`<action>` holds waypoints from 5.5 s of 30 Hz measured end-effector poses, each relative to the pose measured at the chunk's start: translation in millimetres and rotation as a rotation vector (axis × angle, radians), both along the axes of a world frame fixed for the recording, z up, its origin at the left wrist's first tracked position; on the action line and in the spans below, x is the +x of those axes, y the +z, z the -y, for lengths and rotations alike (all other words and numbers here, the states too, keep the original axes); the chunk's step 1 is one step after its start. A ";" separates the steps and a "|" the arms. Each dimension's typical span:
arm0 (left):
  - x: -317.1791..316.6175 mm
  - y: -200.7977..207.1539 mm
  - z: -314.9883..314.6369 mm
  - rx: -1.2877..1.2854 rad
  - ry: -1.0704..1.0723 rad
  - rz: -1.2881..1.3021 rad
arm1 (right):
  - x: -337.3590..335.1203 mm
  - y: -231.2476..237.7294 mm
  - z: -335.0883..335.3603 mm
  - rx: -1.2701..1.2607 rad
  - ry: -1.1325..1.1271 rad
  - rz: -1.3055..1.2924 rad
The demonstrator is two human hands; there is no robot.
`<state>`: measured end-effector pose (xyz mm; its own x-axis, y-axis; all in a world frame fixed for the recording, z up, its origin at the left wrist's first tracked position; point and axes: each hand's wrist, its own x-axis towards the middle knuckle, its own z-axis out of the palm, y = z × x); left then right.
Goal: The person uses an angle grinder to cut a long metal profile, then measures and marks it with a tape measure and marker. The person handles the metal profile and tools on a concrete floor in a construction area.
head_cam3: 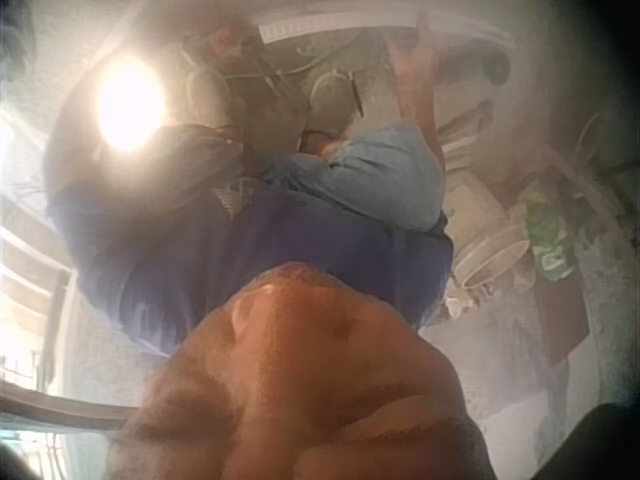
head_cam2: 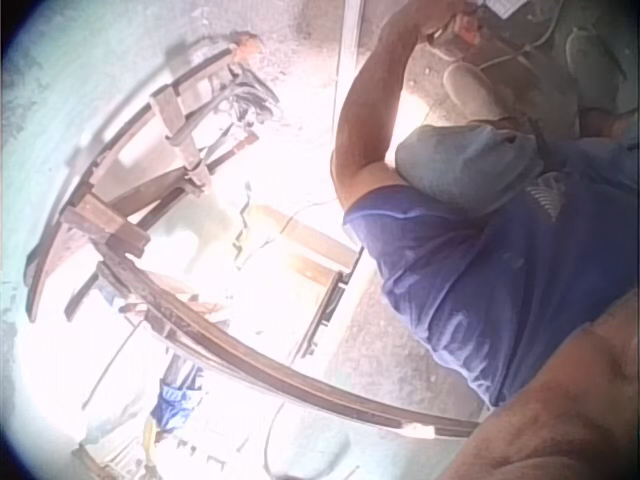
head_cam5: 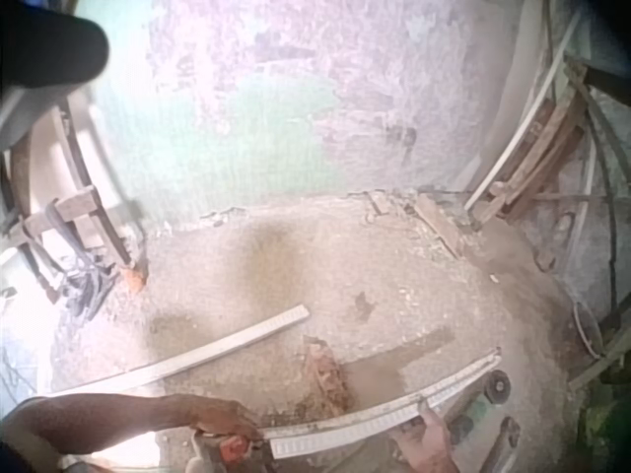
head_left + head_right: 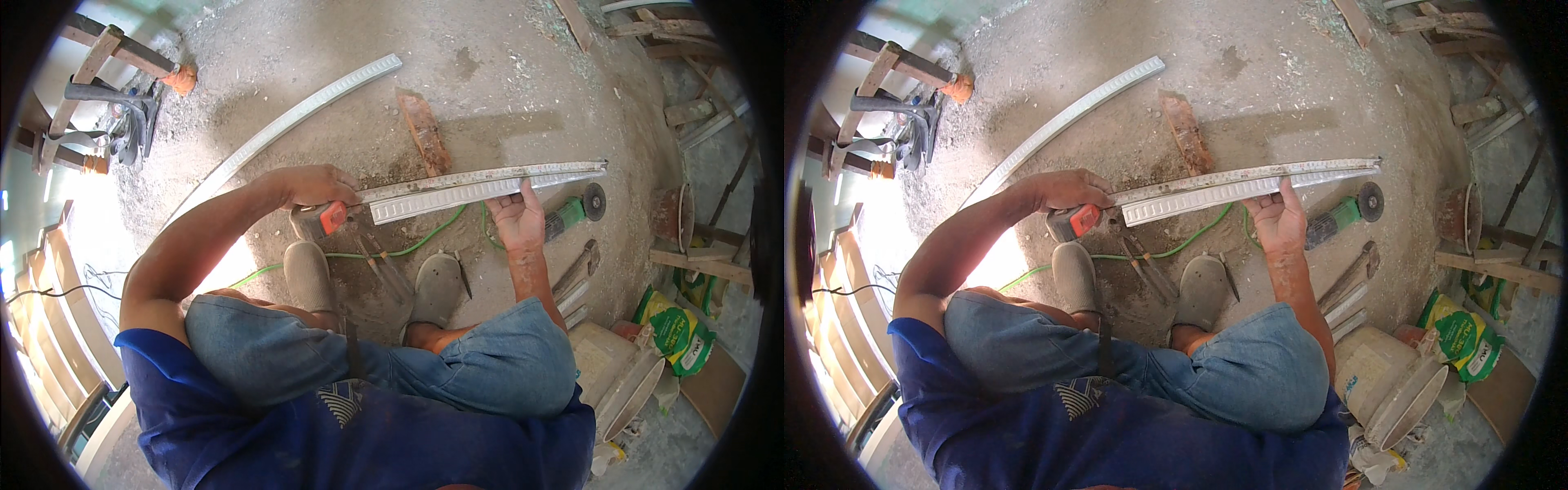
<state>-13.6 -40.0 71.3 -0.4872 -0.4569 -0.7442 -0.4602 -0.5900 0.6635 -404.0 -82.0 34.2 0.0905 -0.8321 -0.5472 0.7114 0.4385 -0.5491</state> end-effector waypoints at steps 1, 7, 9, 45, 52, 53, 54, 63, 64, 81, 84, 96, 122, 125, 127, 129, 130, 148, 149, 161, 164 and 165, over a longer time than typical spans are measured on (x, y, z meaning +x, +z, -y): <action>-0.2 0.4 0.2 0.001 0.000 0.000 | -0.3 -0.3 0.1 -0.002 0.001 0.005; -0.8 0.7 0.4 0.005 0.005 0.006 | -1.0 -0.9 0.5 0.000 -0.001 0.017; -2.0 4.6 0.9 0.030 0.020 0.007 | -0.3 -0.4 0.5 0.004 -0.010 0.012; -0.8 0.4 -0.8 0.095 0.054 0.042 | 0.4 4.0 -1.4 0.020 0.023 -0.024; -1.0 4.2 0.1 0.083 0.039 0.013 | -2.2 1.6 -1.1 0.021 0.044 -0.032; -0.6 3.1 -0.2 0.085 0.042 0.018 | -2.1 1.3 -1.3 0.022 0.045 -0.032; -0.2 1.3 -0.6 0.088 0.044 0.023 | -2.2 0.8 -1.5 0.023 0.045 -0.032; -1.7 5.8 0.0 0.109 0.049 0.036 | -5.1 -4.5 -1.6 0.005 0.058 -0.025; -2.1 6.8 0.4 0.112 0.049 0.036 | -5.5 -4.6 -1.8 0.000 0.061 -0.025; -0.5 4.7 -2.0 0.094 0.057 0.014 | -3.3 -2.8 -2.1 0.007 0.046 -0.003; -0.4 3.8 -2.6 0.103 0.067 0.014 | -3.0 -3.2 -2.2 -0.001 0.048 -0.009; 1.5 -1.2 -3.0 0.080 0.043 0.030 | -1.9 -2.3 -1.8 0.006 0.043 -0.023; 4.3 7.5 -0.9 0.050 0.026 0.028 | 1.0 -5.7 -1.3 -0.017 0.073 -0.002; 5.7 1.9 -1.6 0.052 0.030 0.026 | 1.1 -6.9 -0.5 -0.017 0.072 0.013; 5.2 2.0 -1.0 0.036 0.016 0.024 | 0.3 -7.5 -0.5 -0.015 0.069 0.018; 5.2 1.0 -1.2 0.041 0.020 0.021 | 0.6 -7.0 -0.8 -0.013 0.066 0.019; 5.2 0.8 -1.4 0.043 0.022 0.020 | 0.8 -6.7 -0.9 -0.012 0.064 0.020; 5.3 0.2 -3.3 0.043 0.000 0.036 | 2.4 -5.0 -2.8 -0.032 0.077 0.010; 6.0 0.7 -2.7 0.039 0.004 0.046 | 2.0 -4.3 -3.3 -0.004 0.057 0.005; 2.4 -4.1 -0.4 0.063 0.055 0.060 | 4.7 0.7 -2.3 -0.030 0.054 0.061; 0.9 -0.4 1.6 0.077 0.062 0.075 | 4.2 0.9 -2.5 -0.013 0.041 0.062; 0.8 0.9 1.6 0.081 0.061 0.083 | 4.3 0.4 -2.8 -0.008 0.040 0.068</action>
<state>-12.9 -41.6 72.2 -0.3956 -0.4210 -0.8163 -0.4728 -0.6686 0.5740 -399.7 -79.2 34.6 0.1602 -0.8317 -0.5317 0.7295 0.4626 -0.5038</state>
